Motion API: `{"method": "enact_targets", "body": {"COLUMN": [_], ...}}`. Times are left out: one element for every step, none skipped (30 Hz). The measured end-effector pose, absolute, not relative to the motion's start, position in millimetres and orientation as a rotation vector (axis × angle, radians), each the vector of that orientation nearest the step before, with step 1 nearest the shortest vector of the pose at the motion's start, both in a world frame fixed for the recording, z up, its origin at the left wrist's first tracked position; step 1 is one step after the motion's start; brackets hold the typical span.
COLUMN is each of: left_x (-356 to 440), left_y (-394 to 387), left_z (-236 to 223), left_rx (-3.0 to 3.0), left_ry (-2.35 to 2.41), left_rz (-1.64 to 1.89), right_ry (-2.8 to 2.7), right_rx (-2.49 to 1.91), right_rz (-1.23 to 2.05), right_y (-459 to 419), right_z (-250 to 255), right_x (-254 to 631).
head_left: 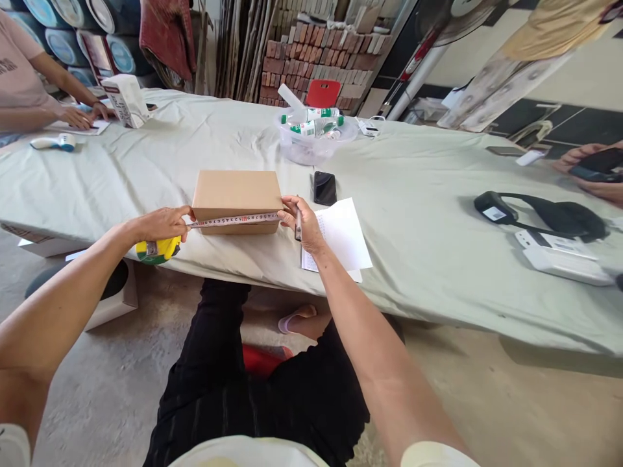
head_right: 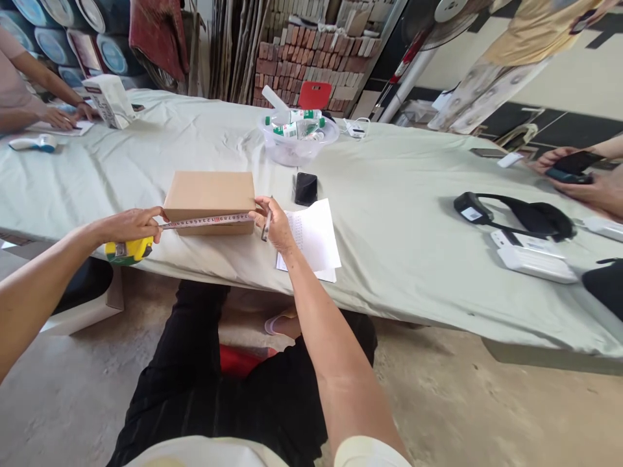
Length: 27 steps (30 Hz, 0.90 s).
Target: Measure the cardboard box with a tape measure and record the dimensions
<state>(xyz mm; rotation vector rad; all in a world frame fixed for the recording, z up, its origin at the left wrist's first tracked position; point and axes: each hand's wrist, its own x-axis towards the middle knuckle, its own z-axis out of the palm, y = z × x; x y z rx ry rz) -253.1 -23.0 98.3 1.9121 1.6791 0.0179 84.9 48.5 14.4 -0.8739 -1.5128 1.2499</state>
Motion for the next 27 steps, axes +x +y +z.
{"method": "enact_targets", "body": {"left_x": [-254, -254, -255, -256, -256, -257, -258, -259, -260, -261, -261, -262, -262, -263, -263, -263, -263, -263, -263, -263, -263, -263, -262, -262, -262, -261, -260], "left_y": [-23, -23, -23, -22, -21, -20, -18, -17, -15, -14, -13, -12, -11, -11, -11, -11, -11, -11, -11, -11, -11, -12, -12, -13, -15, -17, -19], "left_z": [100, 101, 102, 102, 102, 102, 102, 101, 100, 99, 98, 98, 97, 97, 97, 97, 97, 97, 98, 98, 97, 97, 96, 95, 93, 91, 89], "left_rx": [1.922, 1.931, 1.936, 1.938, 1.937, 1.937, 1.939, 1.942, 1.944, 1.941, 1.934, 1.927, 1.921, 1.919, 1.918, 1.920, 1.921, 1.922, 1.926, 1.932, 1.937, 1.939, 1.935, 1.924, 1.906, 1.881, 1.849], "left_ry": [1.674, 1.671, 1.669, 1.669, 1.671, 1.675, 1.679, 1.678, 1.676, 1.676, 1.676, 1.676, 1.675, 1.676, 1.676, 1.677, 1.678, 1.682, 1.687, 1.688, 1.686, 1.682, 1.675, 1.665, 1.646, 1.623, 1.594], "left_rz": [0.002, -0.015, -0.030, -0.037, -0.039, -0.037, -0.035, -0.029, -0.023, -0.017, -0.010, 0.000, 0.009, 0.017, 0.022, 0.026, 0.024, 0.019, 0.013, 0.007, 0.003, 0.003, 0.004, 0.009, 0.013, 0.015, 0.018], "right_ry": [-1.517, -1.518, -1.513, -1.506, -1.498, -1.492, -1.490, -1.492, -1.498, -1.506, -1.513, -1.518, -1.521, -1.523, -1.525, -1.529, -1.534, -1.540, -1.544, -1.547, -1.549, -1.549, -1.549, -1.554, -1.565, -1.581, -1.599], "right_rx": [-0.867, -0.867, -0.871, -0.875, -0.876, -0.874, -0.870, -0.868, -0.871, -0.879, -0.888, -0.896, -0.899, -0.899, -0.897, -0.894, -0.892, -0.892, -0.893, -0.894, -0.897, -0.900, -0.904, -0.909, -0.918, -0.933, -0.950], "right_rz": [1.252, 1.250, 1.249, 1.251, 1.253, 1.255, 1.257, 1.256, 1.253, 1.249, 1.245, 1.242, 1.241, 1.242, 1.244, 1.244, 1.242, 1.238, 1.234, 1.232, 1.232, 1.231, 1.229, 1.218, 1.198, 1.167, 1.131], "right_y": [50, 52, 53, 54, 54, 55, 55, 55, 55, 55, 55, 55, 55, 54, 54, 53, 53, 52, 51, 50, 49, 49, 48, 47, 46, 45, 44], "right_z": [12, 10, 8, 7, 6, 5, 4, 3, 3, 3, 3, 3, 4, 4, 4, 5, 5, 6, 6, 7, 7, 8, 9, 10, 12, 14, 17], "right_x": [85, 85, 85, 85, 85, 86, 86, 86, 87, 87, 88, 88, 88, 89, 89, 88, 88, 88, 88, 88, 88, 88, 88, 88, 88, 89, 89]}}
